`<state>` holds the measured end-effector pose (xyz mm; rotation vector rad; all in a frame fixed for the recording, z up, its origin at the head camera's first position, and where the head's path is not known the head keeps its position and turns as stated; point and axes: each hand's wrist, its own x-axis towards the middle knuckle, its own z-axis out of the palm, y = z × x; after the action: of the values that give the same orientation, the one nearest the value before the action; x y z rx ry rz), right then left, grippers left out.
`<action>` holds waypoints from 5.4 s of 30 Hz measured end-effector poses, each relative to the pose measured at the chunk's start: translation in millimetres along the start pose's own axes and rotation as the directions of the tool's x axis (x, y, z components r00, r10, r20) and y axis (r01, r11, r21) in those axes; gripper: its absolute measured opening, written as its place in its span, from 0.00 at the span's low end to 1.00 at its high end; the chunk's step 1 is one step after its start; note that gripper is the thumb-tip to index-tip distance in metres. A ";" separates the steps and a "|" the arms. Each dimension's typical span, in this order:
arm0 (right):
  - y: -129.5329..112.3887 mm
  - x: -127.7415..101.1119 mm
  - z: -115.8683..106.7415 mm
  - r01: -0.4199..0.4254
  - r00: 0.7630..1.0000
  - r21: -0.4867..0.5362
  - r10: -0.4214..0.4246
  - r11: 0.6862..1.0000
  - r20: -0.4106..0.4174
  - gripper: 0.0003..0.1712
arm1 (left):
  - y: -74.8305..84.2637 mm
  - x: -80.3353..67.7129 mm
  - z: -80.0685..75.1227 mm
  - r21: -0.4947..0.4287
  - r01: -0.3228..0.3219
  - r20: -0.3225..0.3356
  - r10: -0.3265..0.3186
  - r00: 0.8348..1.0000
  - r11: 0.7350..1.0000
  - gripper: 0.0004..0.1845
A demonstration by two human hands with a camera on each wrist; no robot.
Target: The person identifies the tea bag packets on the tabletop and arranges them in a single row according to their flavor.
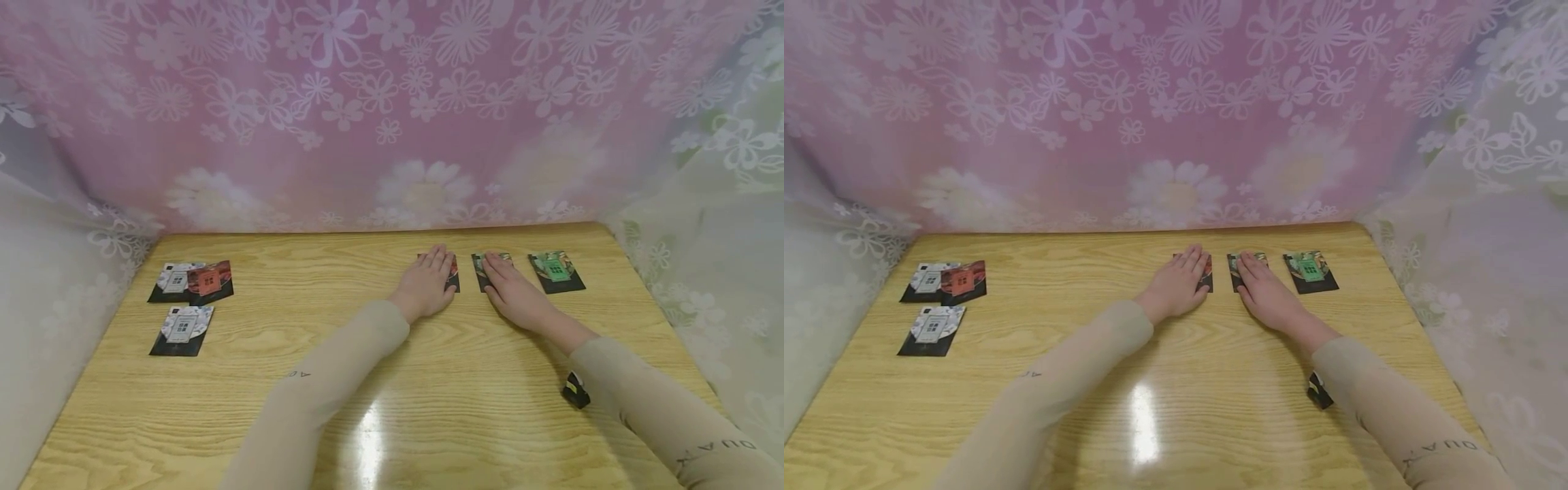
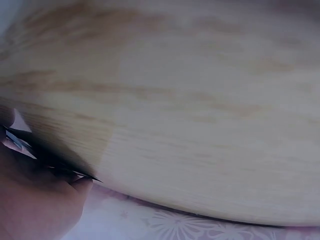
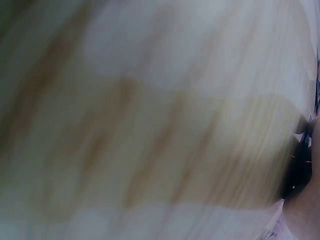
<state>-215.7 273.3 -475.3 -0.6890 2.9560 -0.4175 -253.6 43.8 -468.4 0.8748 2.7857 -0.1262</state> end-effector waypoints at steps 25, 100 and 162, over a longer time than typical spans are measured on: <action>2.4 -0.5 3.8 -0.003 1.000 -0.007 0.003 1.000 0.002 0.36 | -40.2 -33.3 4.7 0.015 -0.032 -0.106 0.034 0.994 0.999 0.40; -1.7 -3.6 3.9 0.013 1.000 -0.028 -0.014 1.000 -0.019 0.35 | -277.4 -246.2 58.9 -0.119 0.453 -0.072 -0.462 0.884 0.884 0.33; 2.2 -2.2 6.1 0.018 1.000 -0.038 -0.019 0.999 -0.014 0.35 | -94.9 -81.8 16.8 0.100 0.074 -0.067 -0.068 0.995 0.992 0.35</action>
<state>-213.8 274.7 -481.8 -0.7206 2.9809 -0.3702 -239.5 -81.7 -464.2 0.8168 2.8934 -0.2592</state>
